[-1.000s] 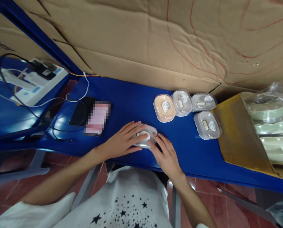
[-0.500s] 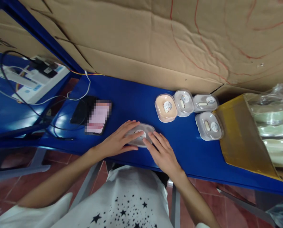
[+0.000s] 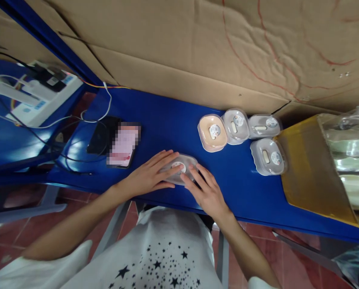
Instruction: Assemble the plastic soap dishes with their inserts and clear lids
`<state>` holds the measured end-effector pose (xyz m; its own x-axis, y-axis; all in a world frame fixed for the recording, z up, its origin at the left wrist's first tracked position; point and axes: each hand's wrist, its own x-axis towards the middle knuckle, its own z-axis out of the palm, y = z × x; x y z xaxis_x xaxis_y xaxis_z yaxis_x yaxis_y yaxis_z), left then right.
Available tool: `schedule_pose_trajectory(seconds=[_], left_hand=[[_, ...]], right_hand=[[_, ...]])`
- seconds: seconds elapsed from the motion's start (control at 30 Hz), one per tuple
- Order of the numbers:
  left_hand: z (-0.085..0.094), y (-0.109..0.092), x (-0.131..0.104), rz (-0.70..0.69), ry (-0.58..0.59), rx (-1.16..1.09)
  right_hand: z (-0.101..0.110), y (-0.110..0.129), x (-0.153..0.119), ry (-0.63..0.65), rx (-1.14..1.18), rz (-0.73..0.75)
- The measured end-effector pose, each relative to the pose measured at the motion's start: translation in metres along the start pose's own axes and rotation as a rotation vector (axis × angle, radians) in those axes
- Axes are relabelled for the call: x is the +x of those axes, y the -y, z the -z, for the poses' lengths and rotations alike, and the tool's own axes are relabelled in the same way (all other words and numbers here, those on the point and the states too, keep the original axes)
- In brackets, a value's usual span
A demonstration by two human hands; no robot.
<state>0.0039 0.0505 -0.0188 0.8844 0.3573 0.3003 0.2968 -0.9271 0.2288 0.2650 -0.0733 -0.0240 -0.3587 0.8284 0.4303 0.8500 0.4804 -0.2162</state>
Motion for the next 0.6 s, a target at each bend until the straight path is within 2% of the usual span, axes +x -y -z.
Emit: schedule_pose_trajectory(seconds=[0.37, 0.6], left_hand=[[0.004, -0.008, 0.006, -0.020, 0.017, 0.122], [0.006, -0.015, 0.026, 0.005, 0.084, 0.096]], right_hand=[[0.001, 0.000, -0.006, -0.050, 0.044, -0.002], [0.002, 0.000, -0.014, -0.052, -0.019, 0.013]])
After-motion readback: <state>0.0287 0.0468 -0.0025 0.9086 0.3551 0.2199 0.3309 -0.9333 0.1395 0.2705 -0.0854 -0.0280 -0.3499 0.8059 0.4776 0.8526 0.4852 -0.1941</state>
